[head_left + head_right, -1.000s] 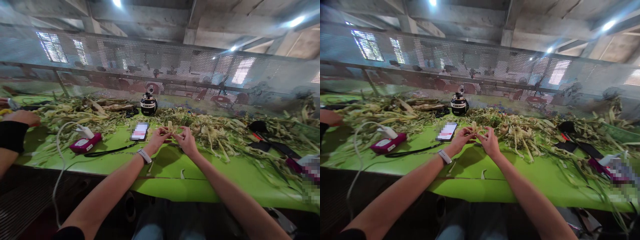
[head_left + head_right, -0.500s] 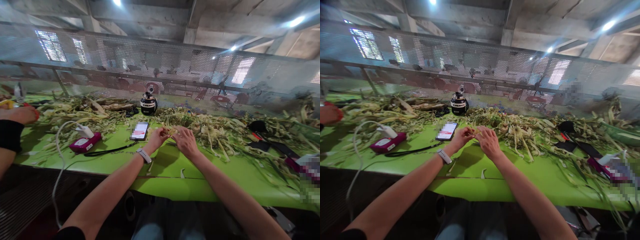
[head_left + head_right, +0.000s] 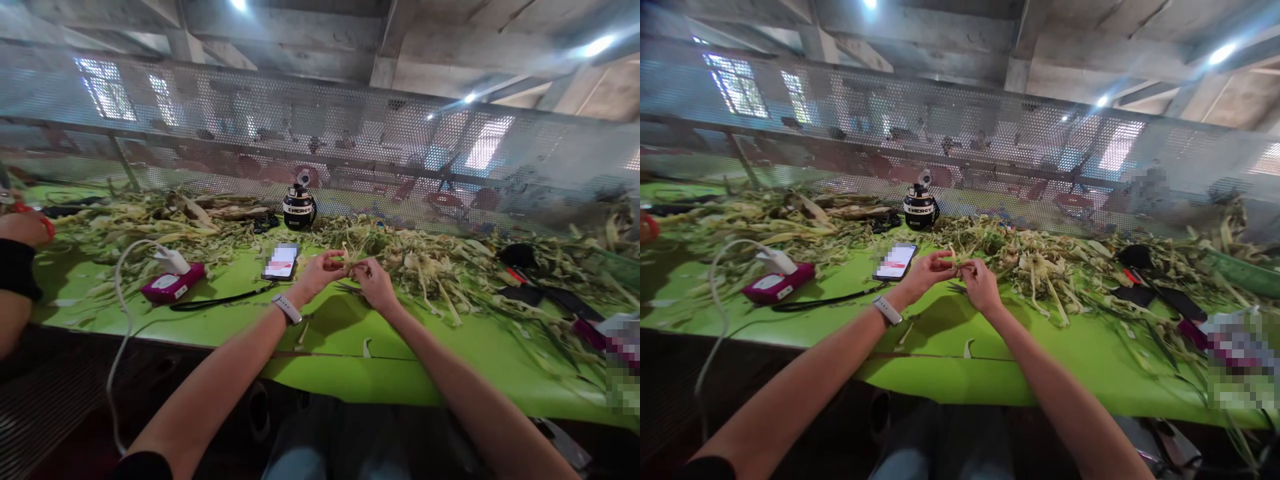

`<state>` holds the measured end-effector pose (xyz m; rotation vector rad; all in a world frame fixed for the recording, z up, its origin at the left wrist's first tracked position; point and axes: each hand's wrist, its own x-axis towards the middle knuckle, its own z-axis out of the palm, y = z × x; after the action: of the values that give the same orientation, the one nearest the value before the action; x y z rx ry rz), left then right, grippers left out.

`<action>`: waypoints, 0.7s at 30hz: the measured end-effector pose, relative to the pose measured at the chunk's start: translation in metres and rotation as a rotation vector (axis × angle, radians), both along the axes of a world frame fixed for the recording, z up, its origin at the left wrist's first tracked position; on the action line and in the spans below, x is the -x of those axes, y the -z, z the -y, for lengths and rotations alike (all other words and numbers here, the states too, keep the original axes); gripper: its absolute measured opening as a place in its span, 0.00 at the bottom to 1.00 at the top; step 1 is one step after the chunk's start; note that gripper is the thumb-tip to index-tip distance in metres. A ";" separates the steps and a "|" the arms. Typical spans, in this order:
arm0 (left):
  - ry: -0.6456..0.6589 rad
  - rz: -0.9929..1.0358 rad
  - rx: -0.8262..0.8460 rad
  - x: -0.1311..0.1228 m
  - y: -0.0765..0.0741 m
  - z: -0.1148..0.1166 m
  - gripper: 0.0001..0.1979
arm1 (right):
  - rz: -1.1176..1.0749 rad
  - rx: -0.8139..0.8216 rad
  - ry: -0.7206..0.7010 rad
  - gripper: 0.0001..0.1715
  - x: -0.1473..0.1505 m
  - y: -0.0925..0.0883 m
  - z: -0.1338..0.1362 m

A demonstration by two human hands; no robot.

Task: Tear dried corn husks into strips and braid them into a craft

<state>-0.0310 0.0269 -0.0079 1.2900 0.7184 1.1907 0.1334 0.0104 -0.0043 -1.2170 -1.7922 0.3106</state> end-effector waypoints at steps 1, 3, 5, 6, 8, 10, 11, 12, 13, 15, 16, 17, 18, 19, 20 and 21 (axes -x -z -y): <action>0.013 0.027 0.030 0.000 -0.002 0.001 0.25 | -0.070 0.049 -0.011 0.09 0.000 0.000 -0.002; 0.061 0.067 0.073 0.000 -0.005 0.004 0.23 | -0.171 0.120 -0.019 0.09 -0.001 0.001 -0.004; 0.088 0.090 0.100 -0.001 -0.007 0.006 0.21 | -0.220 0.147 -0.021 0.10 -0.002 0.002 -0.005; 0.087 0.088 0.109 -0.001 -0.007 0.007 0.19 | -0.224 0.138 -0.026 0.11 -0.002 0.002 -0.005; 0.079 0.057 0.103 -0.003 -0.006 0.008 0.16 | -0.202 0.090 -0.049 0.12 -0.001 0.001 -0.003; 0.086 0.026 0.065 -0.003 -0.004 0.007 0.14 | -0.187 0.064 -0.076 0.13 -0.001 0.001 -0.001; 0.093 0.017 0.048 -0.003 -0.003 0.007 0.15 | -0.192 0.076 -0.090 0.13 0.000 0.001 0.000; 0.097 0.012 0.038 -0.003 -0.002 0.006 0.15 | -0.200 0.096 -0.105 0.14 0.000 0.000 -0.001; 0.097 0.010 0.038 -0.002 -0.002 0.005 0.16 | -0.206 0.118 -0.118 0.14 0.000 0.000 -0.001; 0.094 0.011 0.054 -0.001 -0.001 0.003 0.18 | -0.206 0.137 -0.126 0.15 -0.001 0.000 -0.002; 0.090 0.019 0.065 -0.001 -0.002 0.002 0.19 | -0.198 0.130 -0.120 0.15 -0.002 -0.001 -0.002; 0.085 0.034 0.078 0.000 -0.002 0.002 0.19 | -0.190 0.114 -0.111 0.15 -0.002 -0.002 -0.002; 0.076 0.053 0.097 0.000 -0.003 0.002 0.20 | -0.187 0.096 -0.101 0.15 -0.002 -0.003 -0.001; 0.067 0.072 0.126 0.000 -0.004 0.003 0.20 | -0.188 0.078 -0.092 0.15 -0.002 -0.005 0.001; 0.063 0.090 0.162 0.001 -0.005 0.004 0.19 | -0.189 0.060 -0.082 0.15 -0.001 -0.006 0.003; 0.070 0.104 0.202 0.001 -0.006 0.005 0.18 | -0.189 0.041 -0.070 0.15 0.000 -0.007 0.005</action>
<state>-0.0315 0.0215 -0.0017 1.0701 0.6931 1.0909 0.1336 0.0056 0.0027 -1.1155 -1.6735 0.4885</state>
